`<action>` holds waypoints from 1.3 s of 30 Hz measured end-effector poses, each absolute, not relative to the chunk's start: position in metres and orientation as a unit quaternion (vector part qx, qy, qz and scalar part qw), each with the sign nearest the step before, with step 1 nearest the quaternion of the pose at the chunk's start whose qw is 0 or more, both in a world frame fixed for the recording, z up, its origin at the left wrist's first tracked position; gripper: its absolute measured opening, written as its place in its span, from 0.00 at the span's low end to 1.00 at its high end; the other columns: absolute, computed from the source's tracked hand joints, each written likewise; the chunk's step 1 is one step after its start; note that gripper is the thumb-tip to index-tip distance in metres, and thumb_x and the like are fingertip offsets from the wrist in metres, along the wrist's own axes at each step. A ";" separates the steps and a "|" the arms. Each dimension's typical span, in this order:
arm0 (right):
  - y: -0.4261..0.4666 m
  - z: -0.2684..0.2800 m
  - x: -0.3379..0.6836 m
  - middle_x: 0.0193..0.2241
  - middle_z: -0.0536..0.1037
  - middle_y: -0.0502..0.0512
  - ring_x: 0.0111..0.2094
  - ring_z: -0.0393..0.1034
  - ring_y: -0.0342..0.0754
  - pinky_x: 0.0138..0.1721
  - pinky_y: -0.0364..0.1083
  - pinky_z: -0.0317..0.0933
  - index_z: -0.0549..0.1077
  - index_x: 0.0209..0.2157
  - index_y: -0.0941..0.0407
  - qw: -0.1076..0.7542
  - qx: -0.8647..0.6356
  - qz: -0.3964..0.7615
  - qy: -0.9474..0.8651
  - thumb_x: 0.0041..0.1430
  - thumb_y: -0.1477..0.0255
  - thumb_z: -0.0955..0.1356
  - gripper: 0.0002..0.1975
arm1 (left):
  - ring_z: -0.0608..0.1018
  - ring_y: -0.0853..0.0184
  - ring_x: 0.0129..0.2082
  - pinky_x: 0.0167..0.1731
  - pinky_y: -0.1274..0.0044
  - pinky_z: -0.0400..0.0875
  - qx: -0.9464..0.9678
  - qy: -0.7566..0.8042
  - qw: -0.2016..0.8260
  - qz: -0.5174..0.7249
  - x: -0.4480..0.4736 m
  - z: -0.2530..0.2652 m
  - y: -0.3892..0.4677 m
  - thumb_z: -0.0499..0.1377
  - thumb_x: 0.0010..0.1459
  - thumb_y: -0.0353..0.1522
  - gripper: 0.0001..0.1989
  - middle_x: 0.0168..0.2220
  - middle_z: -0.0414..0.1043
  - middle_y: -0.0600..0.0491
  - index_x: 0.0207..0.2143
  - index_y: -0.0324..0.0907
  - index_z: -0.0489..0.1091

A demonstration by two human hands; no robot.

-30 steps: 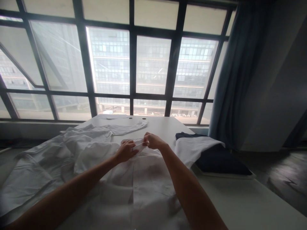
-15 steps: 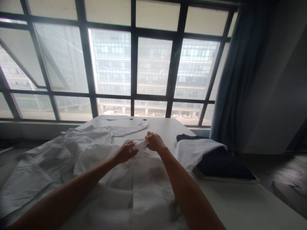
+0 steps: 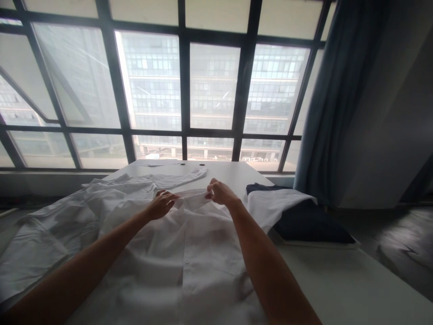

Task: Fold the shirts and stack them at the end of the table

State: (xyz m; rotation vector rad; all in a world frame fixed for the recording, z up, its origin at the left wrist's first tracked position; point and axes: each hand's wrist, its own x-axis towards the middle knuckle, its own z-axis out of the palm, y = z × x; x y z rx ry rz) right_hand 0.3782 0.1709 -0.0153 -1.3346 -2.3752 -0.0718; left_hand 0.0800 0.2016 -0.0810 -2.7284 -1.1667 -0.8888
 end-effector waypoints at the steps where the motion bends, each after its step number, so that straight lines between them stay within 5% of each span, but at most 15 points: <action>1: 0.171 -0.014 0.378 0.45 0.73 0.61 0.37 0.72 0.50 0.40 0.45 0.66 0.78 0.34 0.60 0.207 -0.480 -0.029 -0.852 0.60 0.76 0.74 0.02 | 0.75 0.58 0.49 0.62 0.59 0.48 -0.885 -0.369 0.043 -0.280 0.078 -0.079 0.203 0.51 0.63 0.29 0.14 0.43 0.78 0.49 0.44 0.46 0.74; 5: 0.170 -0.013 0.373 0.38 0.75 0.62 0.36 0.72 0.51 0.38 0.44 0.65 0.75 0.33 0.61 0.222 -0.499 -0.048 -0.836 0.63 0.80 0.70 0.03 | 0.73 0.58 0.51 0.64 0.57 0.42 -0.870 -0.364 0.100 -0.318 0.075 -0.065 0.201 0.56 0.60 0.30 0.06 0.41 0.76 0.48 0.35 0.45 0.73; 8: 0.172 -0.011 0.372 0.34 0.76 0.60 0.36 0.72 0.51 0.37 0.44 0.65 0.72 0.37 0.60 0.288 -0.503 0.006 -0.815 0.62 0.84 0.67 0.05 | 0.70 0.55 0.55 0.60 0.60 0.56 -0.837 -0.376 0.063 -0.393 0.075 -0.056 0.202 0.58 0.59 0.35 0.06 0.52 0.71 0.44 0.32 0.43 0.69; 10: 0.175 -0.010 0.373 0.35 0.76 0.58 0.37 0.72 0.50 0.37 0.44 0.66 0.69 0.39 0.59 0.356 -0.485 0.072 -0.795 0.61 0.84 0.66 0.07 | 0.74 0.57 0.49 0.49 0.66 0.68 -0.824 -0.385 -0.010 -0.416 0.075 -0.052 0.205 0.56 0.61 0.39 0.10 0.50 0.72 0.43 0.32 0.42 0.66; 14: 0.183 -0.010 0.377 0.38 0.74 0.55 0.39 0.72 0.50 0.39 0.48 0.69 0.63 0.43 0.55 0.482 -0.391 0.238 -0.747 0.59 0.76 0.64 0.10 | 0.74 0.63 0.29 0.30 0.72 0.70 -0.799 -0.407 -0.090 -0.433 0.074 -0.048 0.209 0.54 0.61 0.48 0.18 0.31 0.72 0.51 0.36 0.42 0.64; 18: 0.188 -0.012 0.376 0.38 0.71 0.53 0.35 0.70 0.49 0.35 0.48 0.69 0.62 0.45 0.53 0.530 -0.324 0.290 -0.728 0.57 0.63 0.67 0.16 | 0.75 0.64 0.28 0.27 0.74 0.68 -0.831 -0.362 -0.111 -0.408 0.066 -0.048 0.210 0.55 0.59 0.53 0.28 0.35 0.74 0.50 0.51 0.41 0.62; 21: 0.189 -0.014 0.375 0.38 0.69 0.54 0.35 0.69 0.49 0.33 0.47 0.68 0.65 0.45 0.54 0.550 -0.334 0.231 -0.729 0.57 0.58 0.67 0.19 | 0.75 0.63 0.27 0.31 0.72 0.69 -0.877 -0.391 -0.057 -0.273 0.050 -0.055 0.213 0.56 0.57 0.54 0.26 0.30 0.74 0.50 0.43 0.41 0.70; 24: 0.188 -0.017 0.381 0.41 0.70 0.57 0.33 0.69 0.49 0.33 0.48 0.68 0.66 0.50 0.56 0.517 -0.379 0.182 -0.746 0.57 0.54 0.67 0.25 | 0.77 0.57 0.34 0.42 0.65 0.68 -0.880 -0.421 0.055 -0.213 0.028 -0.061 0.218 0.56 0.59 0.51 0.22 0.29 0.75 0.48 0.26 0.41 0.69; 26: 0.186 -0.020 0.389 0.43 0.72 0.60 0.35 0.70 0.50 0.35 0.49 0.68 0.67 0.52 0.58 0.449 -0.401 0.202 -0.772 0.54 0.52 0.70 0.31 | 0.77 0.54 0.40 0.46 0.64 0.65 -0.861 -0.426 0.116 -0.251 0.015 -0.059 0.220 0.54 0.61 0.49 0.21 0.33 0.76 0.46 0.26 0.42 0.68; 29: 0.184 -0.027 0.405 0.42 0.75 0.59 0.41 0.70 0.54 0.40 0.47 0.67 0.73 0.49 0.58 0.286 -0.422 0.283 -0.812 0.48 0.52 0.75 0.32 | 0.77 0.58 0.34 0.38 0.70 0.67 -0.831 -0.456 0.119 -0.295 0.001 -0.049 0.219 0.52 0.62 0.51 0.21 0.30 0.74 0.48 0.30 0.42 0.67; 33: 0.184 -0.036 0.421 0.28 0.75 0.53 0.33 0.70 0.50 0.34 0.42 0.62 0.77 0.30 0.60 0.093 -0.554 0.236 -0.793 0.49 0.62 0.76 0.15 | 0.73 0.64 0.25 0.28 0.75 0.63 -0.842 -0.449 0.064 -0.293 -0.017 -0.040 0.218 0.52 0.61 0.52 0.22 0.24 0.69 0.53 0.29 0.43 0.65; 39: 0.185 -0.016 0.439 0.29 0.77 0.55 0.32 0.71 0.49 0.32 0.41 0.61 0.80 0.32 0.59 0.127 -0.634 0.089 -0.757 0.62 0.66 0.69 0.11 | 0.71 0.66 0.24 0.27 0.77 0.64 -0.880 -0.419 -0.021 -0.223 -0.055 -0.029 0.231 0.55 0.57 0.54 0.25 0.22 0.70 0.53 0.25 0.41 0.69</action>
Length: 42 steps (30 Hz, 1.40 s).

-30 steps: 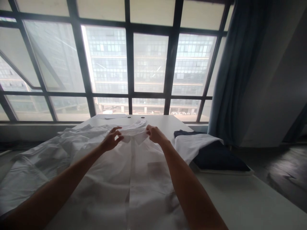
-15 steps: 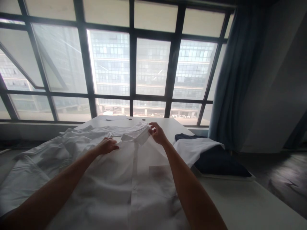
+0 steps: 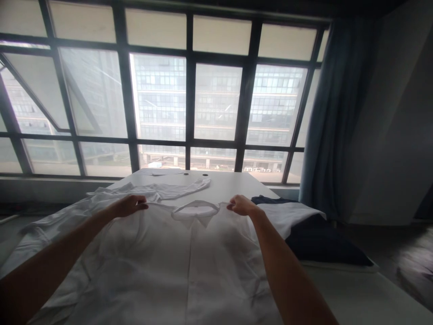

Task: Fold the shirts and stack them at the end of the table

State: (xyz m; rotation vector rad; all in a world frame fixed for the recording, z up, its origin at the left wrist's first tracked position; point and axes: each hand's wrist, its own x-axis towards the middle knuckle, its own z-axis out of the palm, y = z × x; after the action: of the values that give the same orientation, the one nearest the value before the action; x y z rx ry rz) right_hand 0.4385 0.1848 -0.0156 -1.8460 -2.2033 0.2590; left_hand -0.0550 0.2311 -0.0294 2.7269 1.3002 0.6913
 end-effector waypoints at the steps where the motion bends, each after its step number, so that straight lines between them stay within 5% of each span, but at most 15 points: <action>1: 0.185 -0.008 0.440 0.31 0.78 0.56 0.33 0.72 0.49 0.33 0.42 0.62 0.80 0.34 0.59 0.131 -0.642 0.068 -0.752 0.63 0.65 0.69 0.12 | 0.71 0.66 0.24 0.27 0.77 0.64 0.881 0.417 0.026 0.221 -0.060 -0.024 0.233 0.55 0.57 0.54 0.25 0.22 0.70 0.54 0.26 0.41 0.70; 8: 0.195 0.042 0.417 0.35 0.77 0.64 0.38 0.73 0.57 0.40 0.50 0.66 0.79 0.38 0.60 0.077 -0.743 -0.107 -0.656 0.66 0.59 0.69 0.17 | 0.76 0.62 0.28 0.30 0.73 0.68 0.841 0.500 -0.103 0.181 -0.052 0.032 0.242 0.58 0.57 0.50 0.21 0.29 0.76 0.49 0.30 0.42 0.77; 16: 0.231 0.058 0.379 0.42 0.75 0.69 0.44 0.73 0.58 0.43 0.49 0.66 0.74 0.48 0.66 0.166 -0.762 -0.108 -0.617 0.71 0.72 0.63 0.13 | 0.79 0.48 0.40 0.40 0.62 0.72 0.684 0.683 -0.198 0.164 0.004 0.068 0.263 0.55 0.62 0.41 0.19 0.36 0.78 0.38 0.39 0.35 0.78; 20: 0.247 0.037 0.374 0.58 0.64 0.75 0.58 0.62 0.60 0.54 0.51 0.60 0.55 0.66 0.67 0.158 -0.760 -0.059 -0.628 0.72 0.68 0.63 0.28 | 0.78 0.48 0.47 0.44 0.62 0.71 0.671 0.708 -0.100 0.195 0.017 0.035 0.280 0.51 0.64 0.38 0.29 0.48 0.75 0.32 0.64 0.33 0.59; 23: 0.242 0.007 0.370 0.64 0.55 0.74 0.64 0.51 0.62 0.61 0.55 0.51 0.42 0.70 0.65 0.110 -0.746 -0.029 -0.656 0.69 0.62 0.65 0.40 | 0.69 0.44 0.59 0.53 0.53 0.63 0.723 0.676 -0.070 0.126 0.017 -0.010 0.283 0.52 0.62 0.40 0.34 0.61 0.64 0.32 0.68 0.39 0.52; 29: 0.199 -0.053 0.354 0.64 0.58 0.67 0.64 0.52 0.62 0.61 0.60 0.48 0.57 0.67 0.58 0.010 -0.687 0.039 -0.726 0.68 0.54 0.63 0.33 | 0.57 0.43 0.66 0.60 0.45 0.44 0.823 0.560 -0.093 0.028 0.006 -0.084 0.254 0.54 0.60 0.47 0.29 0.66 0.56 0.38 0.61 0.46 0.65; 33: 0.167 -0.083 0.346 0.67 0.48 0.67 0.66 0.43 0.68 0.59 0.71 0.44 0.52 0.69 0.55 0.005 -0.734 0.079 -0.674 0.71 0.51 0.55 0.34 | 0.50 0.53 0.70 0.65 0.53 0.32 0.879 0.453 -0.130 0.072 0.006 -0.097 0.218 0.50 0.65 0.45 0.26 0.69 0.50 0.46 0.62 0.49 0.64; 37: 0.147 -0.104 0.354 0.69 0.41 0.64 0.68 0.33 0.67 0.60 0.72 0.35 0.48 0.70 0.55 0.016 -0.736 0.077 -0.673 0.71 0.48 0.51 0.36 | 0.50 0.60 0.70 0.66 0.58 0.36 0.923 0.378 -0.060 0.048 0.011 -0.103 0.185 0.41 0.70 0.44 0.26 0.69 0.50 0.49 0.66 0.50 0.58; 42: 0.143 -0.112 0.382 0.69 0.41 0.60 0.69 0.32 0.61 0.63 0.69 0.34 0.49 0.70 0.54 0.015 -0.704 0.057 -0.708 0.72 0.51 0.52 0.33 | 0.50 0.57 0.70 0.64 0.58 0.44 0.907 0.420 0.005 0.008 0.022 -0.120 0.152 0.35 0.69 0.50 0.32 0.71 0.44 0.45 0.70 0.48 0.48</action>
State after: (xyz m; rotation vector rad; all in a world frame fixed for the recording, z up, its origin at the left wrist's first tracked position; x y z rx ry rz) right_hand 0.3817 0.1426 -0.1119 -2.1899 -2.2047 0.1767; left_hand 0.0221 0.1522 -0.1196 2.8409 1.3151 0.0249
